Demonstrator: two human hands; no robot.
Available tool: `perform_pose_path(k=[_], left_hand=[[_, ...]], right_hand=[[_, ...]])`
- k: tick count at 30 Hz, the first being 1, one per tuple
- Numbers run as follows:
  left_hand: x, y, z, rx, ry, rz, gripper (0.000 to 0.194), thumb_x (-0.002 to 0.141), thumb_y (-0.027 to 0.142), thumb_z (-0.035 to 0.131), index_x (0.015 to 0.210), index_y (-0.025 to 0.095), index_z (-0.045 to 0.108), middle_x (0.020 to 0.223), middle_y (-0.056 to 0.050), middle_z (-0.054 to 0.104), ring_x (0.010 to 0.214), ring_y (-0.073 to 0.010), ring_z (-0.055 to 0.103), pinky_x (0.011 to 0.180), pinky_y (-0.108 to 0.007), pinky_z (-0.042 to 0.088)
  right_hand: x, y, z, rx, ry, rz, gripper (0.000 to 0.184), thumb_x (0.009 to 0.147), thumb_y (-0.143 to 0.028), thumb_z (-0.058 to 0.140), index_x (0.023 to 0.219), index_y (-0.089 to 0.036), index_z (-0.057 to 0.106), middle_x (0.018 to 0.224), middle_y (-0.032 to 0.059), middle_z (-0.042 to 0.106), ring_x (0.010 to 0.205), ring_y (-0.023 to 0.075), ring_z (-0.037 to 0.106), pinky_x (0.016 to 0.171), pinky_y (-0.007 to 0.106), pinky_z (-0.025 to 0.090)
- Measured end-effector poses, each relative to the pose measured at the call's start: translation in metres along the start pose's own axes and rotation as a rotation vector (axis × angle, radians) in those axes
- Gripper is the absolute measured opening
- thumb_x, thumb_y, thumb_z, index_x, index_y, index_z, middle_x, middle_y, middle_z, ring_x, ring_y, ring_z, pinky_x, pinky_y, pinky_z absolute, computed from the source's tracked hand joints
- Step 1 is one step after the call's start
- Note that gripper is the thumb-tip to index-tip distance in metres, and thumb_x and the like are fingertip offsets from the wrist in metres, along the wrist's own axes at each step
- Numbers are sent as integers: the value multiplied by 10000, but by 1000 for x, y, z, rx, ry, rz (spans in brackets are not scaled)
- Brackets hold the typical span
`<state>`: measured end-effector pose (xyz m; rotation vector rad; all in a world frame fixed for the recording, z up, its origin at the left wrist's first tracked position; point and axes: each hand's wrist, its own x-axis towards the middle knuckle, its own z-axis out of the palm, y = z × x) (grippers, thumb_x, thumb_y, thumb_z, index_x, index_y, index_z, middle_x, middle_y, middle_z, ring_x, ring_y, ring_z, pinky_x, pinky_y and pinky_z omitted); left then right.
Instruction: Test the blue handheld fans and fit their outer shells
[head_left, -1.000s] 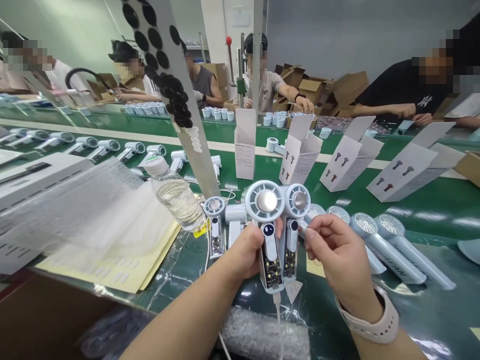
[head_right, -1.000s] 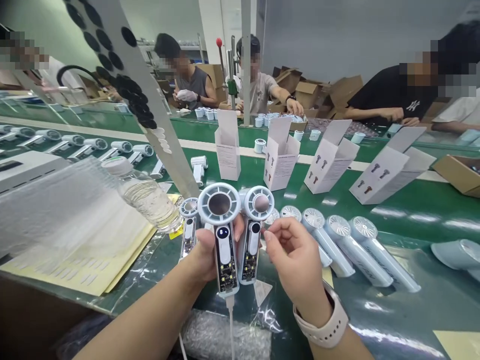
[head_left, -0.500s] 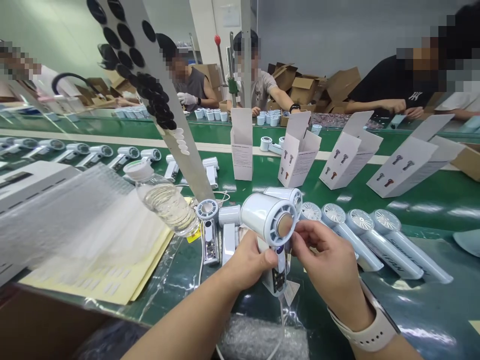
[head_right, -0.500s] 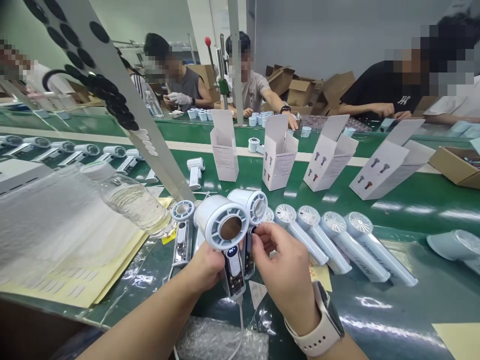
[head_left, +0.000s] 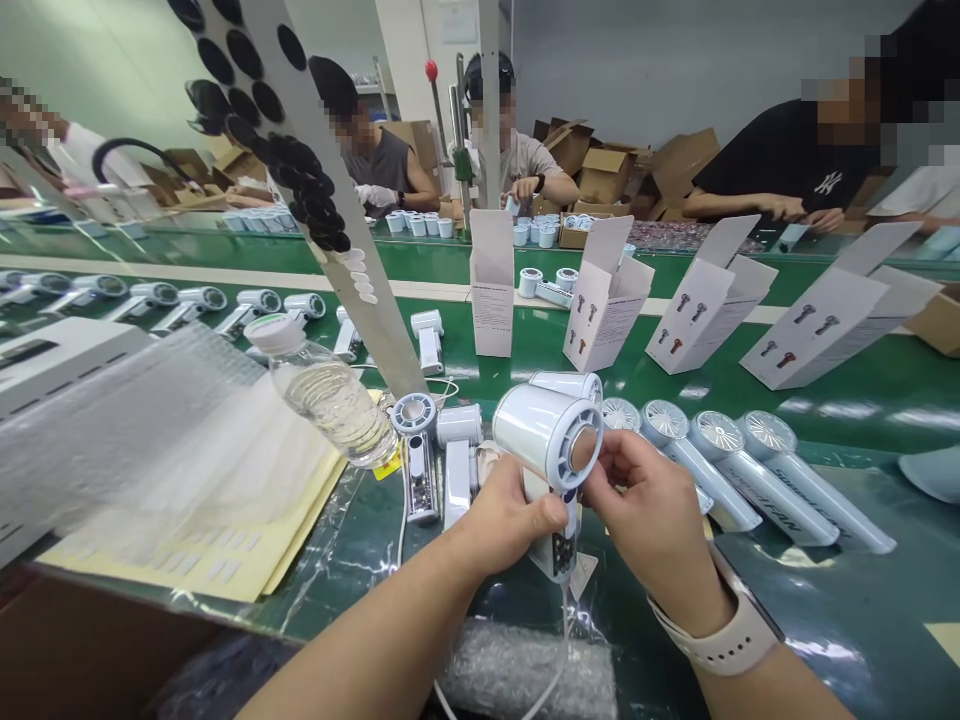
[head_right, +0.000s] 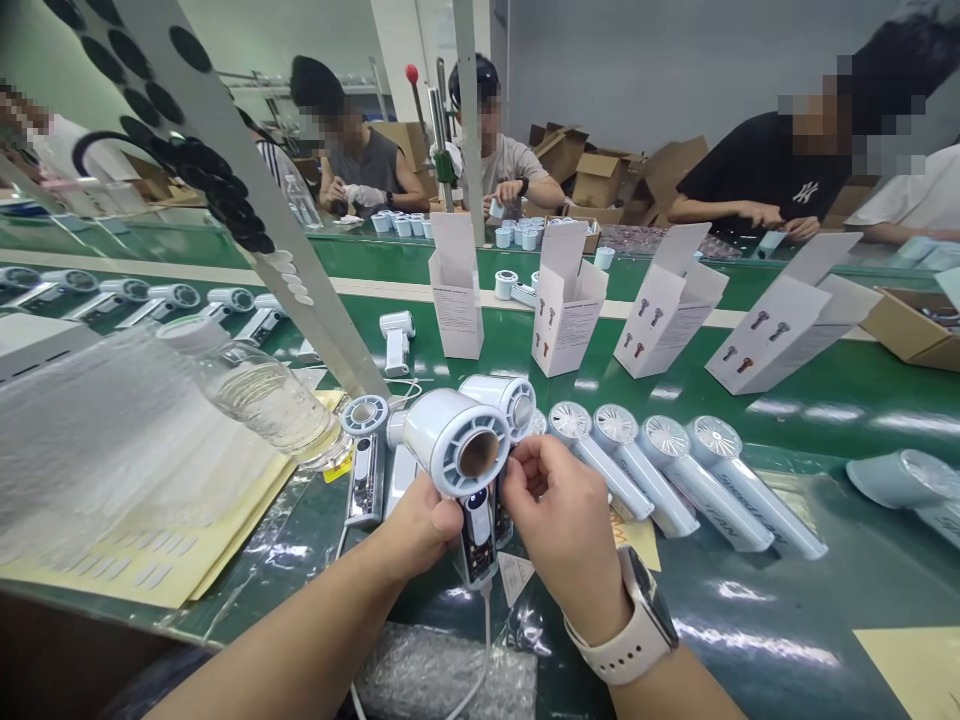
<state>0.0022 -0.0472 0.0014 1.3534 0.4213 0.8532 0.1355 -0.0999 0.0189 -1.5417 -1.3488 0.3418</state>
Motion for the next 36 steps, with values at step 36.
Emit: perform_pose_path(k=[36], left_hand=[[3,-6,6,-292,49,-111,633,625,804,682,727,187,592,653,-41,618,745,-241,648,659,-328,518]], right_hand=[[3,2,-3,335,-133,312,95,798,-240,580,724,-215,527,503,-62,551,419,110,553,419,219,436]])
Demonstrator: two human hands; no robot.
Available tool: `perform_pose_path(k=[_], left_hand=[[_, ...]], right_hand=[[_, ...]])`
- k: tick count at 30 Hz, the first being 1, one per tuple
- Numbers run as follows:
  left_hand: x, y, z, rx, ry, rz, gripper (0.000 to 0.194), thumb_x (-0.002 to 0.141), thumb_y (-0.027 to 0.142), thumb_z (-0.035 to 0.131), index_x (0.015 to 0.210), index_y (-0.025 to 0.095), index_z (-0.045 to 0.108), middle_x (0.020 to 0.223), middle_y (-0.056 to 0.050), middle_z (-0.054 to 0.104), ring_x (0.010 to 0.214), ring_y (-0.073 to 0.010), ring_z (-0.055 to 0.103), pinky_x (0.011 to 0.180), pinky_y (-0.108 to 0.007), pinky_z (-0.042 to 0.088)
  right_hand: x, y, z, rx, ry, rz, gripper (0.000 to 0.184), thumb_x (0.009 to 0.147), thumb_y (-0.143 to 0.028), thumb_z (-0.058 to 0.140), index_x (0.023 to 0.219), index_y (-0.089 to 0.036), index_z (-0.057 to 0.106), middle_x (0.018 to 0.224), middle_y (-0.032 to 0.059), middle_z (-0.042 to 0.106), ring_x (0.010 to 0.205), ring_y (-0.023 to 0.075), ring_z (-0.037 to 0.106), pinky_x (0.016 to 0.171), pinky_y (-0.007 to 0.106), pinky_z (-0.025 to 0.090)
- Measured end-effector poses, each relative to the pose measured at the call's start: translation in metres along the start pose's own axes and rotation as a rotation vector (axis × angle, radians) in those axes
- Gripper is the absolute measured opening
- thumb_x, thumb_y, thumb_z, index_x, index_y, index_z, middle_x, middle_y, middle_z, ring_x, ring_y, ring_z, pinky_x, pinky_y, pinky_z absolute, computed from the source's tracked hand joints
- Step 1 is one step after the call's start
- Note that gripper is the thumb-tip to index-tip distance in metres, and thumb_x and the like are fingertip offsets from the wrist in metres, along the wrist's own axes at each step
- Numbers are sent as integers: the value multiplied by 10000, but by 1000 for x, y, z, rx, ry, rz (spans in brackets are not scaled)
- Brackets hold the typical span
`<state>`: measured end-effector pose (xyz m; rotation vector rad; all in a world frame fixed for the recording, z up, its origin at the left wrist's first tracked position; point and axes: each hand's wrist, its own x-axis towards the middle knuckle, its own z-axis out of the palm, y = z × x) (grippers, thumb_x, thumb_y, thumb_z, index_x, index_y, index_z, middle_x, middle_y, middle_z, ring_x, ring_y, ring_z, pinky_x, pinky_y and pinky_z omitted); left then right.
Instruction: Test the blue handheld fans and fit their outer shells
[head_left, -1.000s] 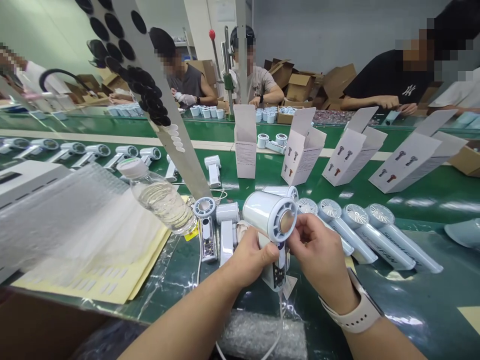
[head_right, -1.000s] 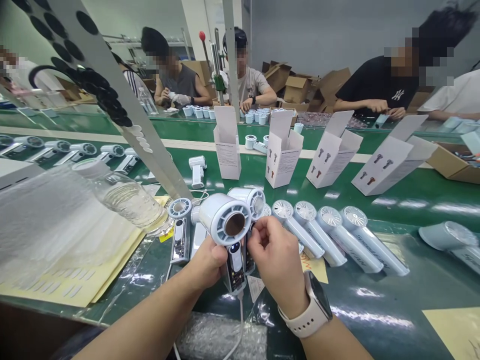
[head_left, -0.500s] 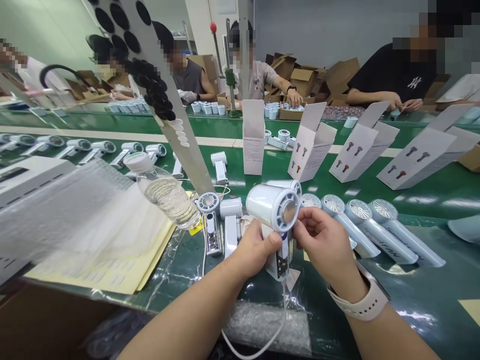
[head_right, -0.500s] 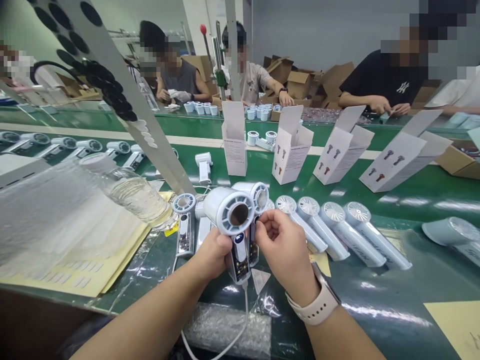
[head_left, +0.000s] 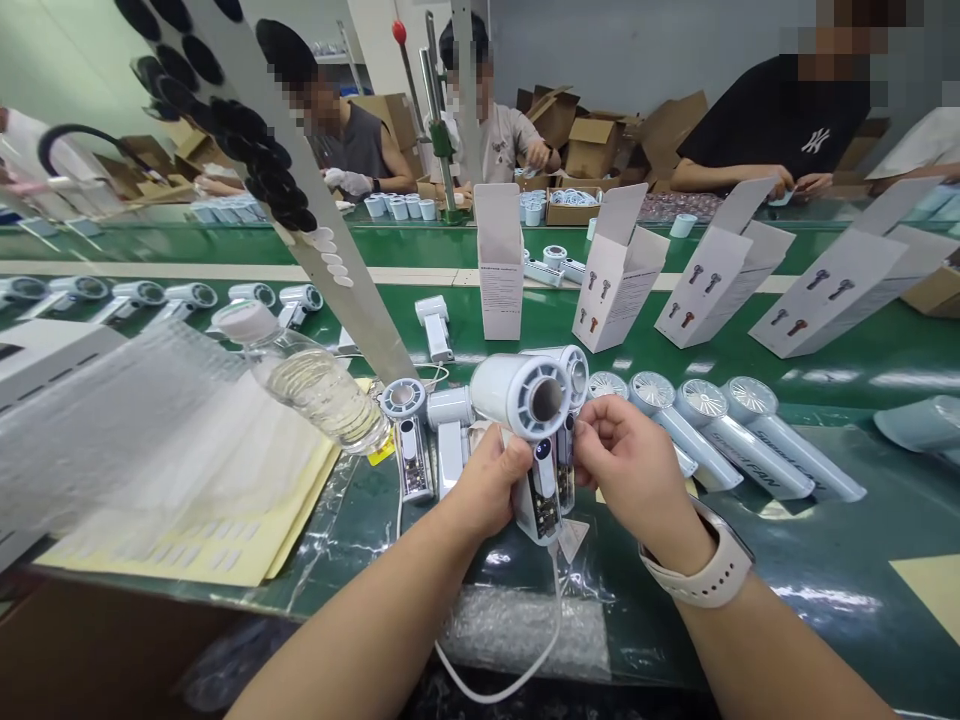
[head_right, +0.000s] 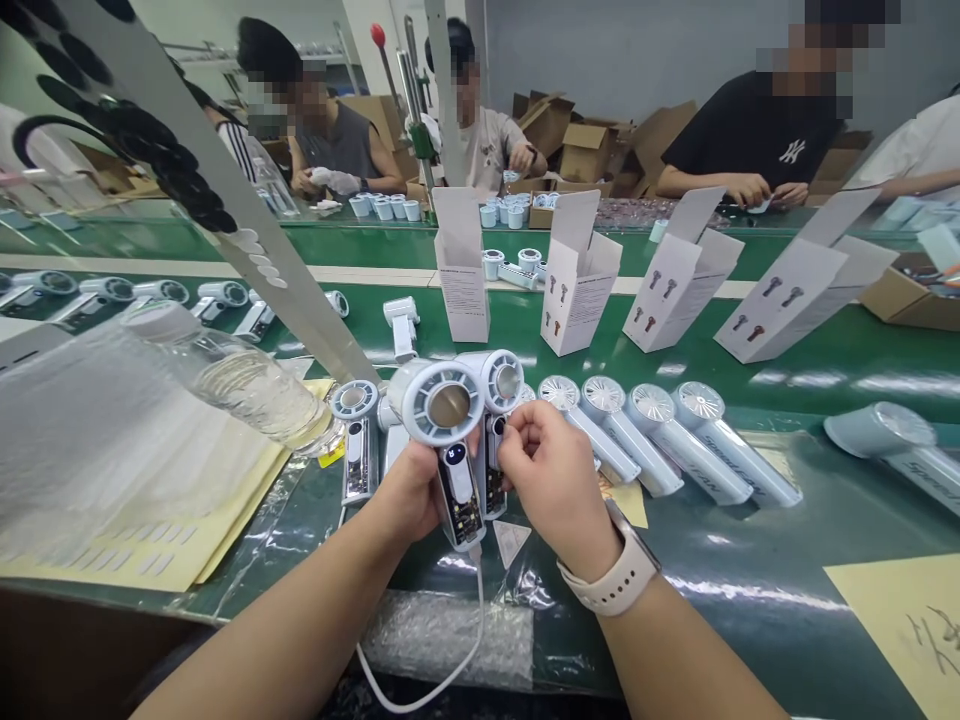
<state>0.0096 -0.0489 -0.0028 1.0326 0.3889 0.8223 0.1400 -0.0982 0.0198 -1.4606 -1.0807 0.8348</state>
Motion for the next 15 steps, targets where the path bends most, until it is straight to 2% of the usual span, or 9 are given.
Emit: perform_pose_path(k=[4,8,15], left_hand=[[3,5,4,-109,-56,8,656,631,822,658,719,177,571,691,-61,646,791,-268,675,672,-355,550],[3,7,4,-157,-101,19,629,649,781,687,741,168,583,669,-53,645,769,-262,688,681,-361,564],[0,2,3,-120,-23,10,612,616,757,731,720,166,615,661,-48,660,757,-263,705,683,-351,574]], right_hand=[[1,-1,-2,79,-2,42,102,787,-246,598,722,-211,528,496,-66,555,413,100,554,404,199,445],[3,-2,-3,124,-30,72,119,780,-290,629,742,-198,563,557,-45,603,432,98,571,395,195,455],[6,2,0,165,-38,68,192,805,-340,663,739,-190,562,507,-75,542,416,74,516,397,173,415]])
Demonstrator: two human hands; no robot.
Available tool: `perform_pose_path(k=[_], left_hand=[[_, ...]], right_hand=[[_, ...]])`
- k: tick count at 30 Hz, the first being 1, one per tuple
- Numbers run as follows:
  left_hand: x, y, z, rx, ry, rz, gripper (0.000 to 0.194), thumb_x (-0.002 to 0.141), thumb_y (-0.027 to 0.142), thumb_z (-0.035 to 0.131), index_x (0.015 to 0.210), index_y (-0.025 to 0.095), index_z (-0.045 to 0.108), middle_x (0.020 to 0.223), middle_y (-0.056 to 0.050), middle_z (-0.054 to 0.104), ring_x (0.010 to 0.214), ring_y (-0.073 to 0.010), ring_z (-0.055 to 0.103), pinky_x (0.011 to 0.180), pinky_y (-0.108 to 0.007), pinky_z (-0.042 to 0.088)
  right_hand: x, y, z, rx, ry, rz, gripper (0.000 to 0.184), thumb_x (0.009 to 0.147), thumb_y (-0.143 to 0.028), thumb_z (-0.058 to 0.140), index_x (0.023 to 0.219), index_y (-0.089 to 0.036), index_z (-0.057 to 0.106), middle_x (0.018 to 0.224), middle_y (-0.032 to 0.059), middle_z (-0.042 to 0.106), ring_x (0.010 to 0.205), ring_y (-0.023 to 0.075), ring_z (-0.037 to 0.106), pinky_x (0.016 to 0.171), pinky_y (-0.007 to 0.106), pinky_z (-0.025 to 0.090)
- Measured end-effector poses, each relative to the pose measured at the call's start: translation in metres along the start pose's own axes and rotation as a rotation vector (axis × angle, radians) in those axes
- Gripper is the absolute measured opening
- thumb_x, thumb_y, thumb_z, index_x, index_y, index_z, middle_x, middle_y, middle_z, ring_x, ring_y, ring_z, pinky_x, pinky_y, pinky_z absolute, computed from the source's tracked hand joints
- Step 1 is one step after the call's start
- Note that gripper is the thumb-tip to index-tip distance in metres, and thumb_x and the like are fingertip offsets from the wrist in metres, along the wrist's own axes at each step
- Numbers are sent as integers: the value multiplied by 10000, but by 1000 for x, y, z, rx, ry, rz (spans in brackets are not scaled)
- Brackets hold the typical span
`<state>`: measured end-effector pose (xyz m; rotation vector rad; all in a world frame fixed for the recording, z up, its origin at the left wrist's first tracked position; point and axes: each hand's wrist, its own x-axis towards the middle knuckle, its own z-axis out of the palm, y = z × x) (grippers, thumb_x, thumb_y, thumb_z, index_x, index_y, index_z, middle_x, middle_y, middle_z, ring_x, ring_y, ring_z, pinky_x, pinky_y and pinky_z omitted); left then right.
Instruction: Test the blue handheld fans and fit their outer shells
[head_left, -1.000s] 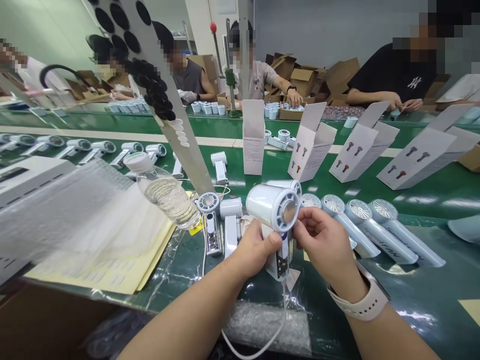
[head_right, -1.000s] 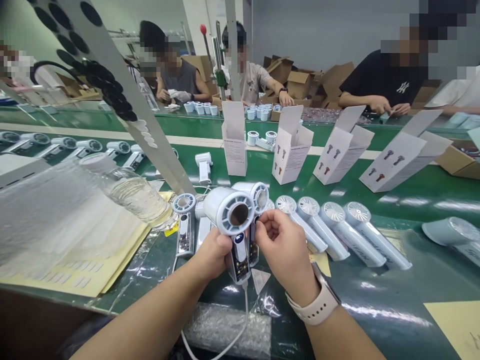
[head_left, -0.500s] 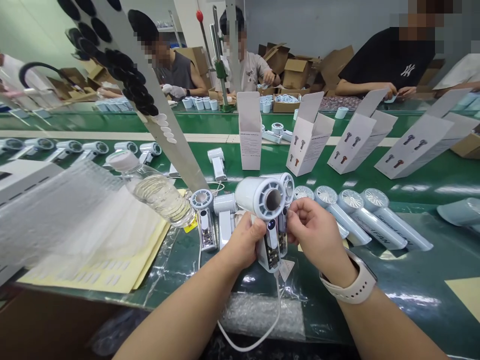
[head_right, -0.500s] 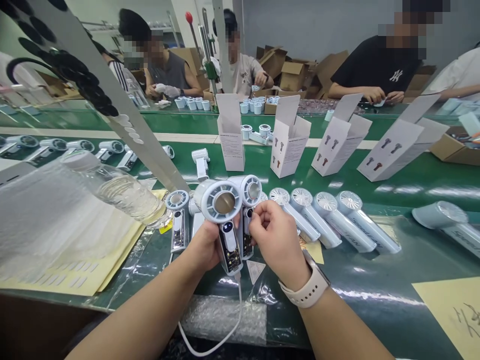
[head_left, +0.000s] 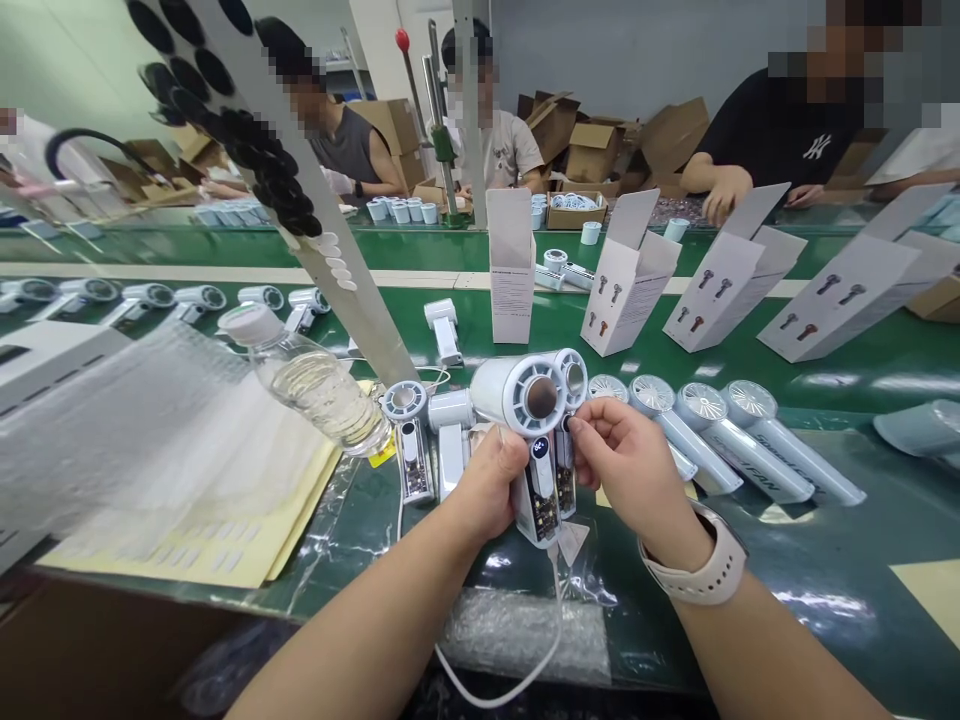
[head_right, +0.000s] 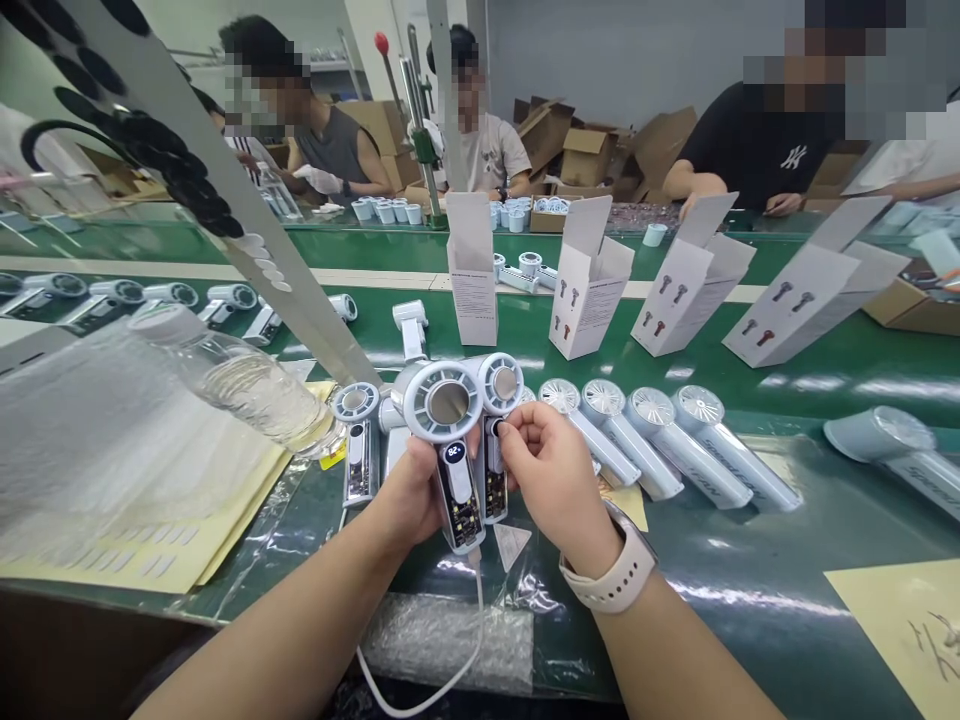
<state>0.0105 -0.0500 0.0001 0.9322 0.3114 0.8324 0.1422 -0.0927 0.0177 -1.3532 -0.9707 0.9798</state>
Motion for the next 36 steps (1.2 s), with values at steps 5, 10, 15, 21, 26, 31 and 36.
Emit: perform_pose_path(k=[5,10,15,21,26,31,36], left_hand=[[3,3,-3,-76,4,-2,632,624,780,705,729,163,610,824,-89,711,837,-288,709,738,-401,588],[5,20,-9,-248,61,27,612,615,773,718,674,181,575,941,-89,715,955,-297,701,838,-426,581],[4,32,-12,-294,94,82,629,592,800,711,654,194,554,972,-96,710,1040,-324,682,885,-460,573],[4,32,-14,-299,105,99,627,587,798,718,656,196,558,952,-94,708,1095,-339,659,914,-486,562],[6,31,-15,-314,98,88,615,595,774,735,659,186,565,998,-100,709,1127,-344,647,940,-487,547],[8,29,-16,-333,117,98,607,606,756,743,662,180,561,1069,-112,711,1147,-342,637,962,-486,528],[8,29,-16,-308,143,113,613,607,760,740,662,177,557,1097,-117,708,1139,-341,638,955,-480,528]], right_hand=[[3,3,-2,163,-56,3,213,858,-310,618,710,-208,502,515,-82,535,424,66,505,403,166,384],[3,-2,-7,281,-66,-70,192,855,-313,662,735,-193,572,792,9,701,622,99,647,539,204,519],[2,-4,-17,172,-115,-72,183,780,-268,784,830,-221,614,696,-36,668,580,103,639,518,195,520],[5,1,-21,48,-122,-22,275,759,-341,809,997,-216,753,697,7,703,611,140,666,558,242,572],[6,2,-22,79,-102,16,297,664,-441,868,764,-178,773,651,58,728,573,171,680,550,289,603],[8,2,-17,51,-73,0,410,683,-561,818,681,-180,668,586,42,693,517,163,662,503,283,577],[8,12,-15,-102,-70,-47,376,815,-547,701,716,-211,563,549,-11,623,476,136,589,446,246,468]])
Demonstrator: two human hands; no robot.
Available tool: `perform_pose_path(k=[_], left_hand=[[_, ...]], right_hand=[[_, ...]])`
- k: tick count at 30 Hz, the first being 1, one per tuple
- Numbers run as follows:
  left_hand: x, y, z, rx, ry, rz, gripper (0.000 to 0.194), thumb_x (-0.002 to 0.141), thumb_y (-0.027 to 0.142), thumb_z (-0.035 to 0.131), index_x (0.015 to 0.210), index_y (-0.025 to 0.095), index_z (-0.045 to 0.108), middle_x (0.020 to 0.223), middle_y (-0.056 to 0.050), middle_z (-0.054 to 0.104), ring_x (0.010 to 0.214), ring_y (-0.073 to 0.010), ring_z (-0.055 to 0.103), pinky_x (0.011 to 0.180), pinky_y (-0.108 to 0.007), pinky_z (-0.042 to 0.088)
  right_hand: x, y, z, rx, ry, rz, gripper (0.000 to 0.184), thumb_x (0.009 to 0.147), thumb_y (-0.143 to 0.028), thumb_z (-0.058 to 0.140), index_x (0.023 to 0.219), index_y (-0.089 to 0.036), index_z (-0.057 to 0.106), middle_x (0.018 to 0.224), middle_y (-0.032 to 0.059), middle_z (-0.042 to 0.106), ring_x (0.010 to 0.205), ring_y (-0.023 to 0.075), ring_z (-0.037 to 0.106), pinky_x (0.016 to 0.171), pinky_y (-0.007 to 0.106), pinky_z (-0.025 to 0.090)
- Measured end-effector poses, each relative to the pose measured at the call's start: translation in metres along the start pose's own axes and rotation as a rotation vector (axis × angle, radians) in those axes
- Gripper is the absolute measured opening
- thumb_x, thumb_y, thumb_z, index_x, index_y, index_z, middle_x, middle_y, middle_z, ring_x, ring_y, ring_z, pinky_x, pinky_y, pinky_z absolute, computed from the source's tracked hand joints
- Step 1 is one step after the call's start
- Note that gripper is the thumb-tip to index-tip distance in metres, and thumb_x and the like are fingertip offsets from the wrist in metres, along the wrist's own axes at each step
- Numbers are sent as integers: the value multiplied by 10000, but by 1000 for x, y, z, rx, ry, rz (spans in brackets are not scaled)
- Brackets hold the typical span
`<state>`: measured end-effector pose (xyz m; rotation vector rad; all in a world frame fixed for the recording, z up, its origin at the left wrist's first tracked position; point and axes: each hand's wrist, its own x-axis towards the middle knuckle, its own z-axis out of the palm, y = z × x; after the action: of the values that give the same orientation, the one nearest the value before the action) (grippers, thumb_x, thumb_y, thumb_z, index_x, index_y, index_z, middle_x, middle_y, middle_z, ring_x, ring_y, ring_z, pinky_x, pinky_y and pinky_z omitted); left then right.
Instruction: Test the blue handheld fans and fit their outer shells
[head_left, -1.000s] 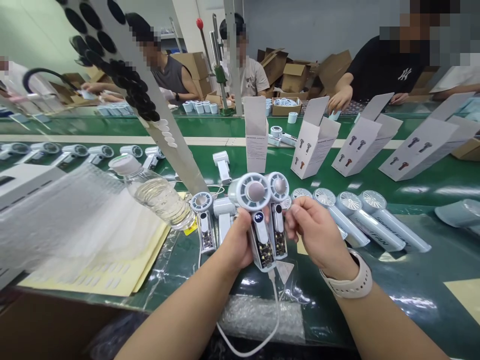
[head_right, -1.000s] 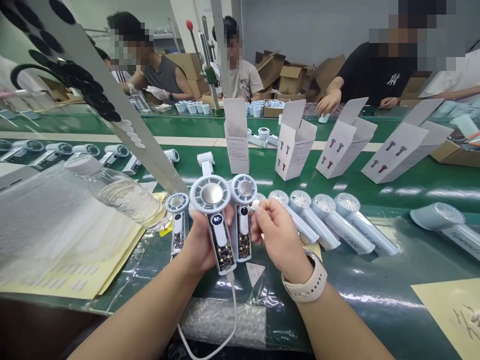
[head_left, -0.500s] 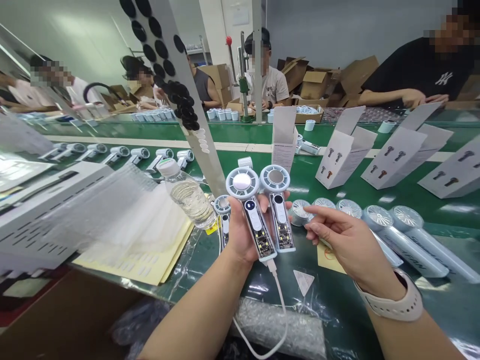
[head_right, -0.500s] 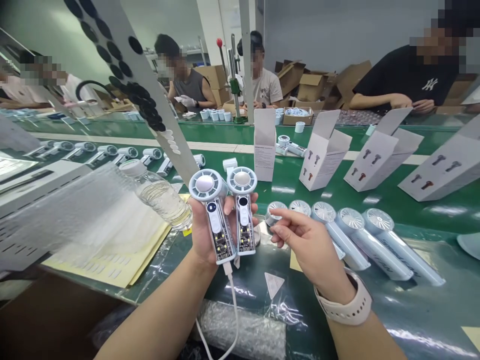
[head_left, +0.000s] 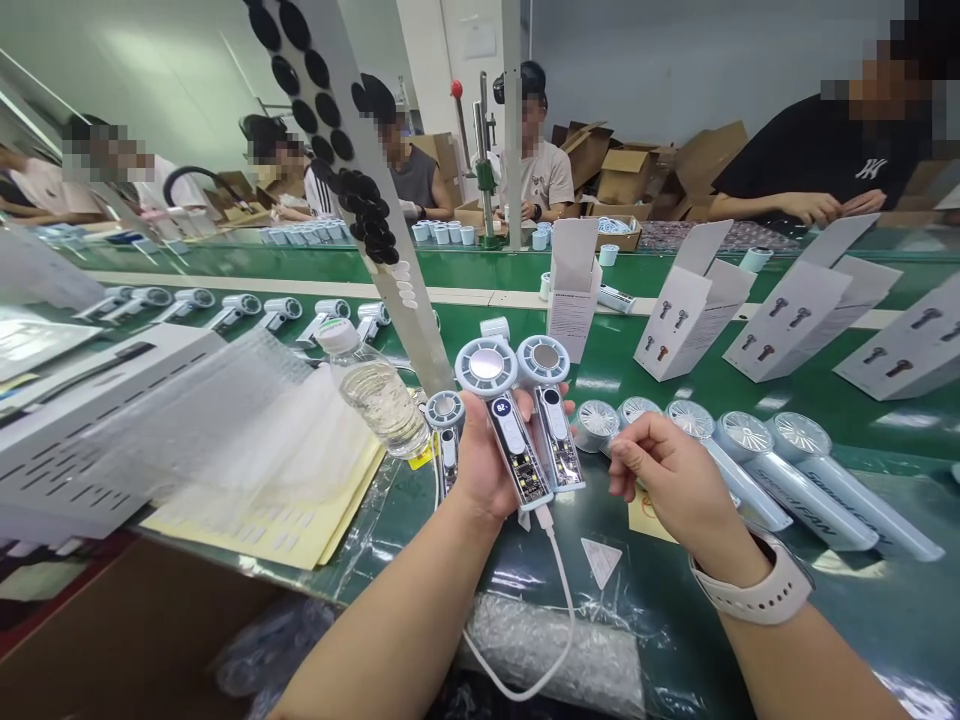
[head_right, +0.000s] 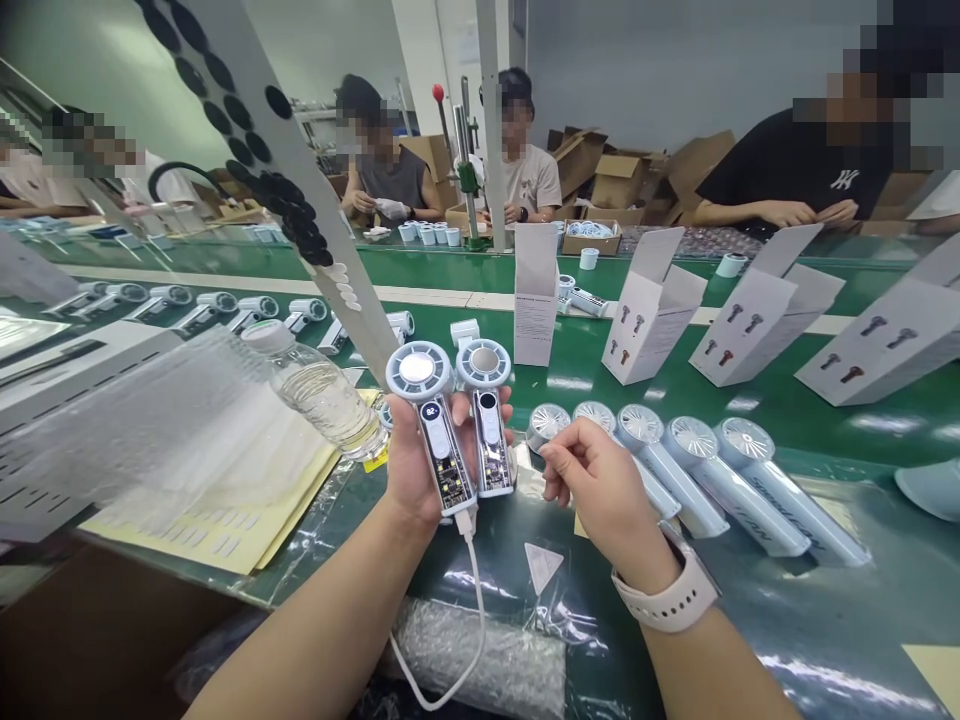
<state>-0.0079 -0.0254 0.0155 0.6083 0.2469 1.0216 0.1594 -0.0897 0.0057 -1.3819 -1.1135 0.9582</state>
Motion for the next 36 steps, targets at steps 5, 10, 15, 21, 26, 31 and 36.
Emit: perform_pose_path(k=[5,10,15,21,26,31,36], left_hand=[[0,0,0,19,27,19,633,600,790,715,660,179,562,1070,-114,709,1100,-333,653,908,-462,547],[-1,1,2,49,46,27,655,570,805,720,644,176,552,1074,-110,708,1076,-328,661,883,-439,555],[-1,0,2,70,52,26,639,580,786,732,655,170,578,992,-101,715,1039,-315,676,873,-430,559],[0,-4,0,123,142,197,609,582,752,758,670,167,611,999,-78,722,927,-251,693,810,-355,569],[2,-4,2,124,201,236,624,543,773,759,667,183,596,937,-68,733,985,-282,692,848,-380,566],[-1,-9,3,141,237,211,655,540,810,724,662,182,581,931,-67,724,946,-272,695,822,-389,570],[-1,-8,1,145,249,234,687,538,844,687,642,175,571,977,-75,711,944,-248,679,746,-327,562]], right_hand=[[-7,-3,-4,-136,-219,-47,416,927,-515,574,640,-226,486,479,-39,526,463,119,502,499,252,411],[-5,-11,-24,-138,-779,103,395,893,-492,611,609,-223,553,471,-36,526,429,126,480,462,256,392],[14,-9,-38,-413,482,-289,281,853,-428,655,1044,-223,640,1076,115,667,1011,291,615,853,449,493],[-11,-3,16,-148,-184,-151,453,955,-565,485,681,-215,572,624,17,592,594,171,568,563,301,446],[-25,-2,40,115,-388,-38,508,940,-641,475,740,-191,600,682,22,625,595,143,545,571,275,436],[-24,2,34,25,-361,-61,487,924,-621,525,713,-190,608,667,21,623,596,146,522,580,280,417],[-28,1,37,-148,-354,-166,462,935,-557,535,642,-206,600,679,38,642,655,187,580,611,305,463]])
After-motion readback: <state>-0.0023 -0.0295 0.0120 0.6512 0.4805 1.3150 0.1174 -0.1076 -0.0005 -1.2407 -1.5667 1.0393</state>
